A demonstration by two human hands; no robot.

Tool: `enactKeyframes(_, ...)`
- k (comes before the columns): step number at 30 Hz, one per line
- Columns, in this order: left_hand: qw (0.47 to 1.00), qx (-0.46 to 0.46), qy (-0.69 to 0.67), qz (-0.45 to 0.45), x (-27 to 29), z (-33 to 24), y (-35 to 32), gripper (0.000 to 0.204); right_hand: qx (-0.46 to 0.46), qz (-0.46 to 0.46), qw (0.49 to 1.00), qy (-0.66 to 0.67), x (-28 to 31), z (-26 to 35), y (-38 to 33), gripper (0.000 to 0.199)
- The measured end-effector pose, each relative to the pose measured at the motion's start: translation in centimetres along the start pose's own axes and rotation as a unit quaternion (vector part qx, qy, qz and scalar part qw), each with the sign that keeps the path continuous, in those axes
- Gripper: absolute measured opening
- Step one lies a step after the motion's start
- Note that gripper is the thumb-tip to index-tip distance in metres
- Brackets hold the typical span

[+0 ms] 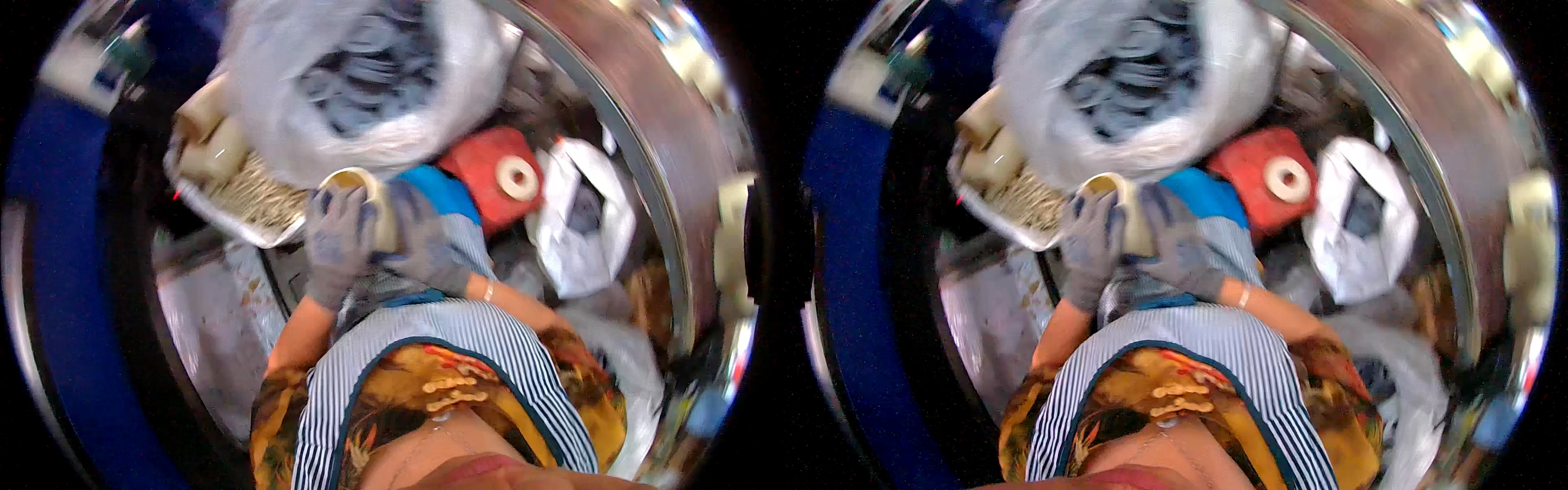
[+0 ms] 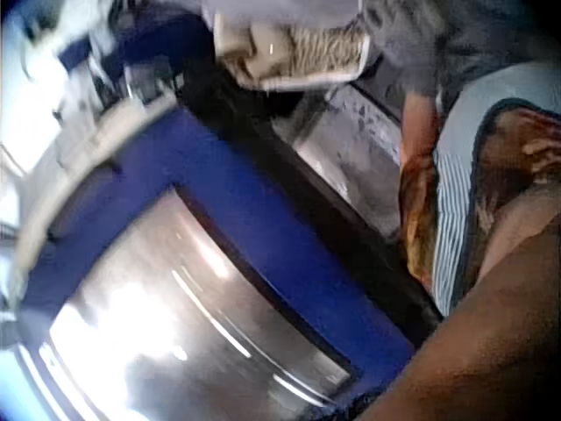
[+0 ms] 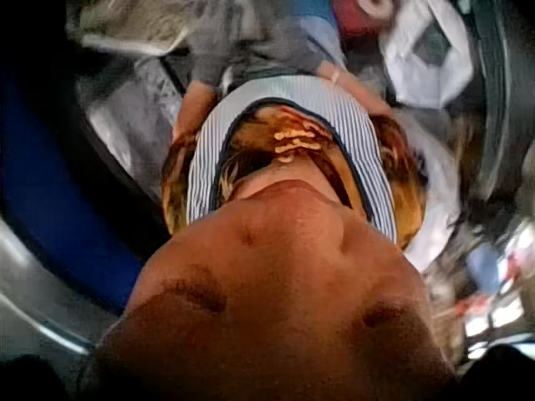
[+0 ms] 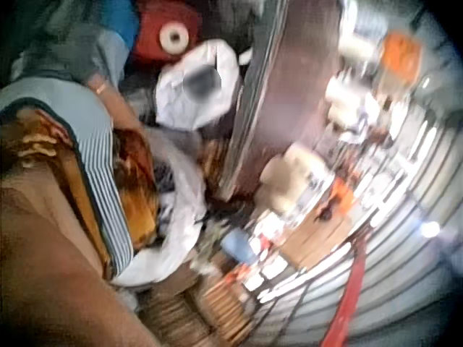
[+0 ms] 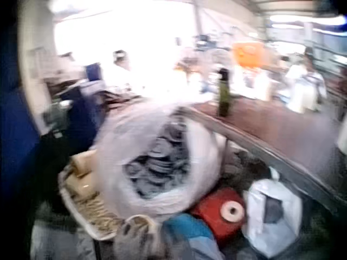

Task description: The person repeatedly picks up a beige plastic cup and a grey plastic lid, aligns them, and presses the lid onto the cup. The person then places the assembled unit aside and repeats the process with new parts from nearby bags.

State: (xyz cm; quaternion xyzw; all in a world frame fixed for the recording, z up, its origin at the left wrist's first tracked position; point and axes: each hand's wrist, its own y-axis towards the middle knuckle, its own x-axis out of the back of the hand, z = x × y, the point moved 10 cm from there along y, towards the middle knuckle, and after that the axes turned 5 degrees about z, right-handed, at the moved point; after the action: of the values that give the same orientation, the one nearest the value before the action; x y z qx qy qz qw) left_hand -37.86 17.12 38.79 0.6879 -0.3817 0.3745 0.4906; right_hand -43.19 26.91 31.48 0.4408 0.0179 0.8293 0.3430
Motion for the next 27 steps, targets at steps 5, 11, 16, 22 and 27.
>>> enactKeyframes(5,0.988,-0.077,0.046,0.126,-3.3,0.9,-3.5,0.029,0.07,-0.011,0.994,0.086,-0.4,1.4,-0.1,0.102)
enactKeyframes(11,0.606,0.218,-0.759,0.092,-3.5,12.8,0.2,0.026,0.045,-0.011,0.997,0.07,-0.9,1.5,-0.5,0.116)
enactKeyframes(16,0.395,0.275,-0.875,0.055,-8.7,16.5,-3.4,0.032,0.098,-0.01,0.987,0.126,-0.9,-0.8,-1.6,0.116)
enactKeyframes(22,0.246,0.117,-0.96,0.059,-3.5,15.8,-1.2,0.024,0.138,0.014,0.986,0.096,-0.1,2.6,0.7,0.114)
enactKeyframes(27,0.046,0.165,-0.981,0.09,-4.2,5.9,-3.3,0.026,0.169,0.105,0.963,0.18,-0.2,0.4,-1.2,0.117)
